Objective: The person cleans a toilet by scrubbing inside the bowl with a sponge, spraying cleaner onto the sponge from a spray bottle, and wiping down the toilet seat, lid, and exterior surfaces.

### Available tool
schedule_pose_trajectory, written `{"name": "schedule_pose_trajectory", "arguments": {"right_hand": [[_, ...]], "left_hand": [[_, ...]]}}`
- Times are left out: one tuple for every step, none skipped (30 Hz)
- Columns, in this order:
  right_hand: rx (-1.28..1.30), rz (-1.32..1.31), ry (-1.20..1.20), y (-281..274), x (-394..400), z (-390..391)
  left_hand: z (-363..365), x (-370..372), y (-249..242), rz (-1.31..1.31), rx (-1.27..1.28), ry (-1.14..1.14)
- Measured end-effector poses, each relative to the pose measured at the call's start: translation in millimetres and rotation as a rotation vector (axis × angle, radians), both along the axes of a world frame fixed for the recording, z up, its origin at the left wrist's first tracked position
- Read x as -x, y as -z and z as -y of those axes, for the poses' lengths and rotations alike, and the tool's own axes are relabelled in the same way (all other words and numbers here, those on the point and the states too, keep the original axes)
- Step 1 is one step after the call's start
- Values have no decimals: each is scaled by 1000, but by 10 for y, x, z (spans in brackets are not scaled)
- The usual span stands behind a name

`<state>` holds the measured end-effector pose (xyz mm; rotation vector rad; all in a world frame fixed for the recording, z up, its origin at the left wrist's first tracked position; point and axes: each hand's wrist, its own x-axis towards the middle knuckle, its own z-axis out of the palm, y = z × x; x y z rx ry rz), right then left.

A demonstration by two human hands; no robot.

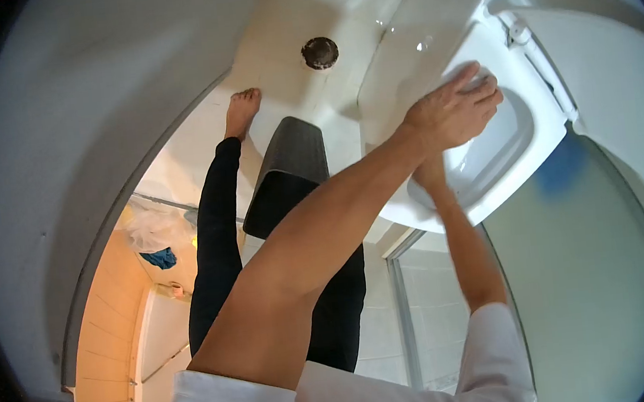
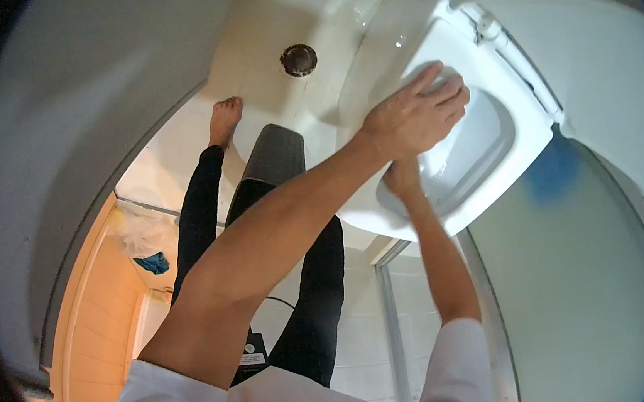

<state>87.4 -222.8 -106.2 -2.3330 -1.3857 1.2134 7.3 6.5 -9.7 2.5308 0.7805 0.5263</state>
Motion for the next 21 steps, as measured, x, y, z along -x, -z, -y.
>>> {"name": "schedule_pose_trajectory", "arguments": {"right_hand": [[-8, 16, 6, 83, -67, -112], [-14, 39, 3, 200, -162, -279], [-31, 55, 8, 336, -217, -497], [-41, 78, 9, 433, -266, -657], [-36, 91, 14, 472, -303, -783], [-25, 101, 29, 453, -305, -830], [-18, 106, 48, 383, -281, -834], [-11, 93, 80, 232, -217, -802], [-3, 76, 110, 70, -155, -750], [23, 71, 133, -48, -152, -692], [50, 82, 136, -94, -212, -653], [58, 132, 94, -50, -333, -573], [-70, 272, -81, 78, -498, -480], [-29, 463, -165, 163, -682, -546], [-12, 545, -231, 264, -815, -643], [-91, 592, -204, 243, -899, -740], [-144, 612, -182, 336, -846, -787], [-76, 458, -80, 218, -709, -842], [-10, 294, 15, 81, -548, -895], [-179, 280, 59, 21, -367, -745], [-206, 267, 94, -200, -231, -664]], "left_hand": [[73, -35, 24, 20, -22, -52], [121, -48, -11, 26, -2, -31], [61, -11, -25, 12, 4, 5], [19, -5, -37, 10, 11, 42], [45, -1, -36, 23, 29, 79], [58, 4, -38, 27, -2, 48], [30, -11, -33, 40, -52, 14], [3, -34, -35, 37, -27, 25], [1, -38, -35, 30, 4, 37], [-20, -32, -58, -40, -26, 70], [-26, -34, -45, -28, -12, 99], [-28, -50, -17, -22, -8, 72], [-12, -61, 2, -17, -4, 44], [3, -63, 14, -9, 0, 68], [-2, -71, 29, -7, 16, 55], [28, -95, -181, 15, 2, 42], [49, -112, -220, 18, -2, 69], [68, -113, -256, 21, -13, 63], [46, -94, -282, 17, -21, 51], [46, -86, -293, 16, -27, 63], [33, -108, -302, 28, -36, 77]]}}
